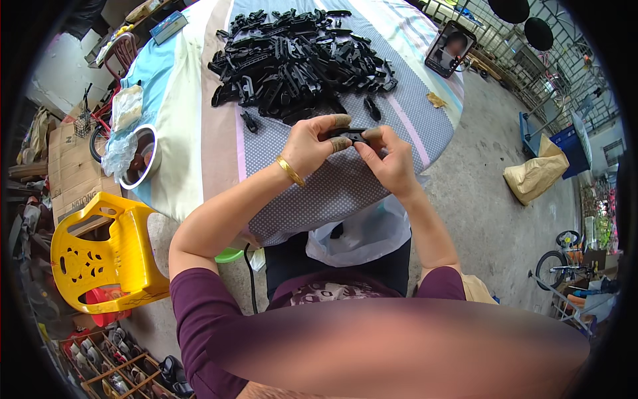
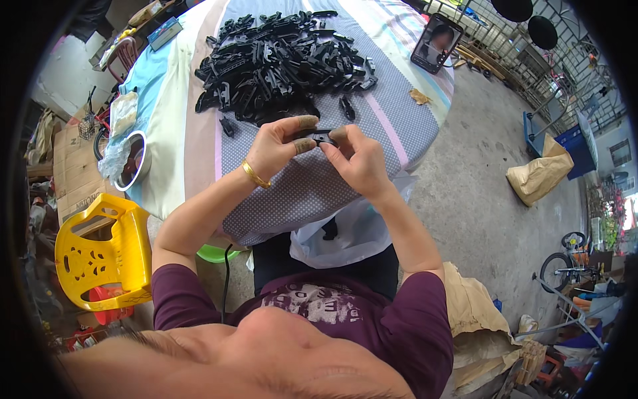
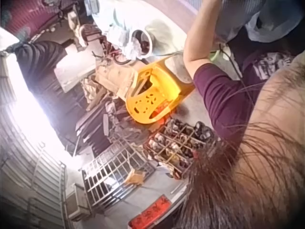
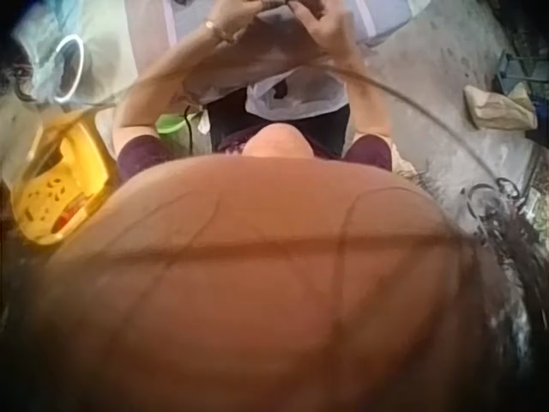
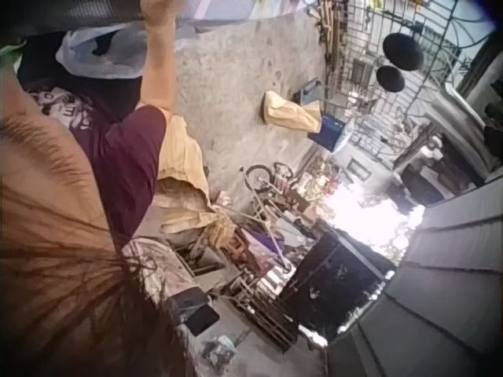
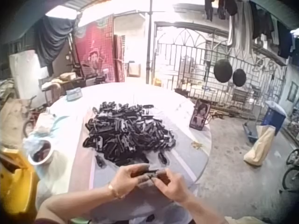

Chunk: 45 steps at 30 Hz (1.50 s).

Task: Assembling and inspecting small black plastic components by hand on a table.

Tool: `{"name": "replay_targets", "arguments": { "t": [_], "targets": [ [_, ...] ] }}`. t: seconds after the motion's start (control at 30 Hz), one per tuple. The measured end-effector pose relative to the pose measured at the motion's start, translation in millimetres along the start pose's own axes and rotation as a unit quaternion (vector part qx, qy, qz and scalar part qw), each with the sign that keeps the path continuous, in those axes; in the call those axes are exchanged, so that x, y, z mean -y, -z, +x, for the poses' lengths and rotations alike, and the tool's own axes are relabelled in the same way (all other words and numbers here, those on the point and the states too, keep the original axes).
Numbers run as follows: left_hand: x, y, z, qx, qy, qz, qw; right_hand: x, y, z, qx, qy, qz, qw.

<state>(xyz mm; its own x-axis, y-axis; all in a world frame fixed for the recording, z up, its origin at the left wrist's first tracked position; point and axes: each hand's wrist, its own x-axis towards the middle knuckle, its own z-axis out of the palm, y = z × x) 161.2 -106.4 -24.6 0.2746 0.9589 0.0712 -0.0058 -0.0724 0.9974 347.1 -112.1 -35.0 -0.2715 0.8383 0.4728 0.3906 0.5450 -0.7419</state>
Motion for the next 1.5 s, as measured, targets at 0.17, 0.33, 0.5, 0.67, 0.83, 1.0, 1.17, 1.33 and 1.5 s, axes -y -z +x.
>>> {"name": "replay_targets", "arguments": {
  "t": [0.17,0.33,0.5,0.67,0.83,1.0,1.17,1.33,1.5],
  "targets": [
    [-4.7,-1.5,-3.5,0.003,-0.135,0.138,0.981,8.0,8.5,14.6,-0.093,0.121,-0.090,0.984],
    [-12.0,-2.4,-6.1,-0.009,-0.225,0.298,0.928,-0.1,16.3,9.2,0.098,0.054,-0.058,0.992],
    [-15.6,-7.3,-10.7,0.016,-0.231,0.303,0.924,-4.4,18.7,2.9,0.071,0.075,0.010,0.995],
    [-20.5,9.5,1.7,0.061,-0.195,0.241,0.949,11.7,43.4,-5.7,0.205,-0.053,0.094,0.973],
    [-11.8,48.5,22.1,-0.201,-0.250,0.566,0.759,30.5,59.6,-24.1,0.375,0.021,-0.025,0.927],
    [-1.3,67.6,46.9,-0.200,-0.297,0.659,0.661,36.8,59.9,-30.7,0.361,0.112,-0.141,0.915],
    [-0.2,72.6,43.1,-0.210,-0.256,0.693,0.640,32.8,58.2,-12.2,0.378,-0.005,-0.070,0.923],
    [-16.9,59.1,30.3,-0.247,-0.305,0.603,0.695,-4.0,30.4,33.3,-0.007,0.033,-0.211,0.977],
    [-16.8,50.6,24.0,-0.137,-0.048,0.034,0.989,-36.9,9.8,63.3,0.019,0.080,-0.310,0.947]
  ]
}}
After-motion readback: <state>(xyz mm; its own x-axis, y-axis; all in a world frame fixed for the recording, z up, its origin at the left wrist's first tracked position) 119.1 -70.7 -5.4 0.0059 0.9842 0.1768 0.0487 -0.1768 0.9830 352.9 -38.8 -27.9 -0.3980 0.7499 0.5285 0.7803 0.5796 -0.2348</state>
